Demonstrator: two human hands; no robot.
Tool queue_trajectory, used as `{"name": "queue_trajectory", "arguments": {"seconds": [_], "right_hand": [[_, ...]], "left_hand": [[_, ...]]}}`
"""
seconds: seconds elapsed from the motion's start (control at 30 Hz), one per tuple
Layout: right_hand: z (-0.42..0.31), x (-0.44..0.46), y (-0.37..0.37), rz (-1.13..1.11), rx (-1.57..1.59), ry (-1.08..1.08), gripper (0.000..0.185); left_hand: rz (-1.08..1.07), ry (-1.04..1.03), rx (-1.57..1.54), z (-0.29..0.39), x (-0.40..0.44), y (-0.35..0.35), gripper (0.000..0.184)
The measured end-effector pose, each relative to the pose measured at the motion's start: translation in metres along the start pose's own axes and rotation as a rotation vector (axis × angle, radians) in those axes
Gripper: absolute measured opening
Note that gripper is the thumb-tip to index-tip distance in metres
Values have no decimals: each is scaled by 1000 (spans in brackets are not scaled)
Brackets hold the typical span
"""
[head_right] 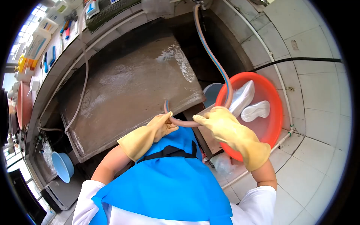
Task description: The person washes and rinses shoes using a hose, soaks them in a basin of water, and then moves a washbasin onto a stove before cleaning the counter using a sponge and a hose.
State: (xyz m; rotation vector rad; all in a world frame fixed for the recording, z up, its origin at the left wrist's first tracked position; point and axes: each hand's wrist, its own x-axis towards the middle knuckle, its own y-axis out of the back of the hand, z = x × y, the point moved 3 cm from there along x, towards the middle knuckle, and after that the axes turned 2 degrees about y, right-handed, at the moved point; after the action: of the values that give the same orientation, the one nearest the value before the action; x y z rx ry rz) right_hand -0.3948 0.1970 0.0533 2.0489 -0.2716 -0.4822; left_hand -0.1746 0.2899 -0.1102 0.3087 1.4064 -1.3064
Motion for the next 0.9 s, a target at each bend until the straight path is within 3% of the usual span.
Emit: {"name": "queue_trajectory", "arguments": {"seconds": [0.07,0.3,0.4,0.47,0.5,0.63,0.8,0.9], "right_hand": [[9,-10,7,11,-25,-6,52],[13,-14,14,102,-74,-6,46],[2,5,6,135,4,54,46],[-5,28,-11,98,39,118,45],[-16,43,-11,-48,55,59,46],[-50,103,-45,-13,182,213,44],[-112,185,-78,-149,142,351,44],[-136,231,-88,-102,61,446,42]], "left_hand": [[-148,-60,16,-3,21,-13,40],[6,-2,61,8,30,-31,40],[-21,-14,15,5,9,3,40],[18,-61,-30,3,-17,27,40],[57,-95,-48,2,-33,41,40],[194,-203,-224,-14,-90,104,39],[296,-376,-484,-41,-153,181,36],[348,-442,-575,-47,-181,212,38]]}}
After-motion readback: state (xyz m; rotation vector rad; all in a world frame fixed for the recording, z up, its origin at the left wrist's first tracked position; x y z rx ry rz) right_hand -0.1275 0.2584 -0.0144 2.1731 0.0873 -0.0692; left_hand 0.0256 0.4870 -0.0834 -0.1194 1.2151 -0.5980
